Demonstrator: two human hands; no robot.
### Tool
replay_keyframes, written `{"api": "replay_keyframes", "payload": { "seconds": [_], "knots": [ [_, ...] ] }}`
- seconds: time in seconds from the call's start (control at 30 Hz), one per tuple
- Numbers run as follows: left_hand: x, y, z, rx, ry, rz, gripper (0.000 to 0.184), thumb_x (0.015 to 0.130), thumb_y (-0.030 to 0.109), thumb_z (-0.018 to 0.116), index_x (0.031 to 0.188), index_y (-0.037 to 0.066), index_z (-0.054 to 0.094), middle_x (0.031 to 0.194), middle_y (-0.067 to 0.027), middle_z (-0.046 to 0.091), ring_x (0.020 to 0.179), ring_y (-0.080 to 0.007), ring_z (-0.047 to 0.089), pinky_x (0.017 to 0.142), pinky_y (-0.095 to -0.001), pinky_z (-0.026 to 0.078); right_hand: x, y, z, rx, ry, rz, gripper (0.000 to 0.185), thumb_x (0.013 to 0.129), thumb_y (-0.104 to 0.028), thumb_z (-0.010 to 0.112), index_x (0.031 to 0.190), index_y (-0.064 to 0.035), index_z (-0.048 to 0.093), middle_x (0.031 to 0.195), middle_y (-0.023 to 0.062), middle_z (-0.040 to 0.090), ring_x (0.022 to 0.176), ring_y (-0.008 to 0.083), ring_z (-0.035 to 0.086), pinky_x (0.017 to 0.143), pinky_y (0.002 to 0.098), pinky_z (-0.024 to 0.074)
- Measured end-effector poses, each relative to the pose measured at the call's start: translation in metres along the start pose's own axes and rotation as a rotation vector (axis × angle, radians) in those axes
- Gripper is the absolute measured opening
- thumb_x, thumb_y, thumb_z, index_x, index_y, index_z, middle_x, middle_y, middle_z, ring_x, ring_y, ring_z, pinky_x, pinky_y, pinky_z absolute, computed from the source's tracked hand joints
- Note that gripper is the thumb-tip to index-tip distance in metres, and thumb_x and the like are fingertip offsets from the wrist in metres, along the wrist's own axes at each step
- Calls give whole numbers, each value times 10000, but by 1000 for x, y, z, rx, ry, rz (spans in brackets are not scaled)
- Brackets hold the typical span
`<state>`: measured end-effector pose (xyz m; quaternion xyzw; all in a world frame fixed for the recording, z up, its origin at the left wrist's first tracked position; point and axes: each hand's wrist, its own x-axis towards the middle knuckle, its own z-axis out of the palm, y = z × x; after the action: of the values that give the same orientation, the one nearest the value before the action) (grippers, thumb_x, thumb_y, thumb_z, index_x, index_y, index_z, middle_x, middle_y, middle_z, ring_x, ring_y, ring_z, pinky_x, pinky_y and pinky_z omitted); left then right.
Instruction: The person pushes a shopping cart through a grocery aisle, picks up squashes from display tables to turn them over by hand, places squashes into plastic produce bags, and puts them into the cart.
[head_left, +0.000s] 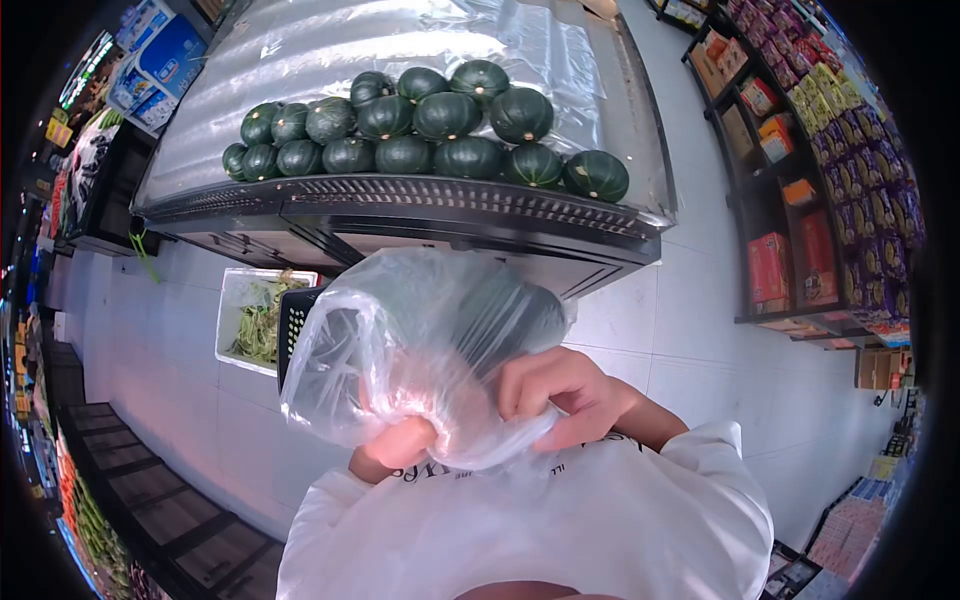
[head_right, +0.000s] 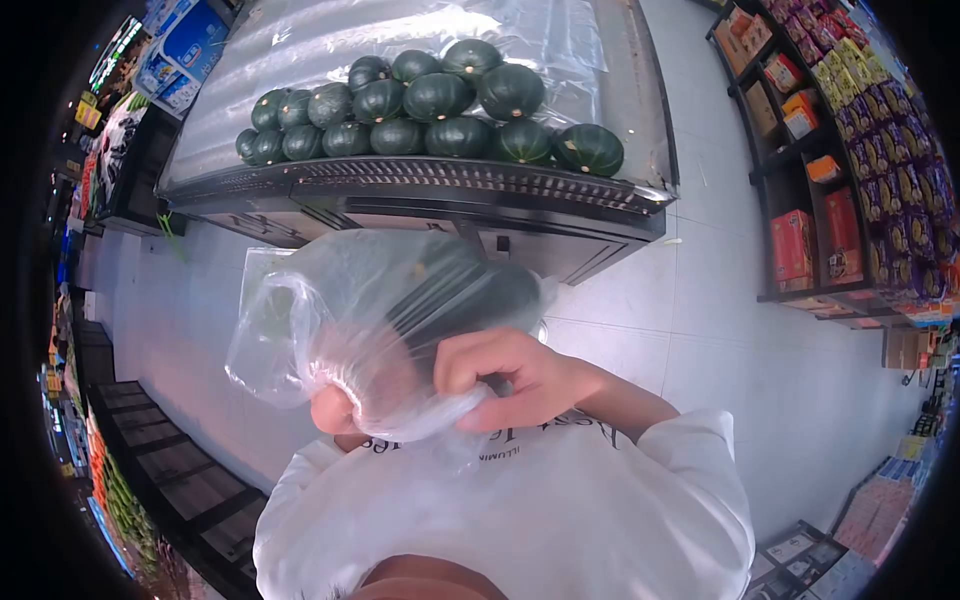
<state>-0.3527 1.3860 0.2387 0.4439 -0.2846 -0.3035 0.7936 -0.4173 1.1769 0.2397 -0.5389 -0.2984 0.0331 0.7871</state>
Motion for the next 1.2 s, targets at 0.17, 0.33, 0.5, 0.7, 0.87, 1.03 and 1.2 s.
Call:
{"api": "replay_keyframes", "payload": {
  "seconds": [0.17,0.33,0.5,0.7,0.87,1.03,1.2],
  "knots": [
    [66,-21,40,10,-148,-46,161,580,-11,481,668,13,614,686,-62,597,595,-172,537,547,-307,412,-40,-20,-26,-101,127,-91,177,766,-140,673,808,1,575,838,80,577,746,176,543,640,286,413],
    [109,-36,69,-12,-232,-101,174,602,-44,458,681,3,606,672,-77,580,570,-168,522,516,-278,394,-75,-30,-34,327,351,-23,320,783,-273,650,877,15,545,803,78,590,644,160,557,568,264,432],
    [140,-44,69,-89,-276,-123,143,617,-45,454,659,5,582,666,-78,573,557,-163,509,507,-273,387,-66,-40,-40,116,500,45,332,713,-181,776,835,-10,519,741,43,572,523,100,531,460,218,388],
    [187,-30,49,-96,-365,36,115,634,-46,450,632,7,553,660,-78,564,542,-158,492,497,-267,378,-5,-62,-70,-496,500,-52,393,615,-152,853,650,-72,469,596,10,522,461,92,479,415,230,342],
    [246,0,26,-60,-474,409,106,649,-46,447,610,9,529,654,-78,556,530,-153,478,488,-262,371,63,-62,-96,-666,477,-221,308,698,-110,773,642,-70,473,580,29,531,456,137,489,419,248,343],
    [314,28,5,-23,-469,812,111,669,-39,451,577,12,487,638,-78,541,511,-147,457,475,-258,361,129,-76,-116,-880,491,-319,219,804,-57,652,660,-61,487,568,44,530,456,147,474,429,247,349],
    [334,68,-10,-185,-346,557,194,689,19,494,530,25,384,576,-75,499,477,-128,406,446,-263,332,177,-59,-146,-728,532,-426,225,879,-64,587,677,-21,498,582,18,528,510,55,427,458,215,342]
  ]
}}
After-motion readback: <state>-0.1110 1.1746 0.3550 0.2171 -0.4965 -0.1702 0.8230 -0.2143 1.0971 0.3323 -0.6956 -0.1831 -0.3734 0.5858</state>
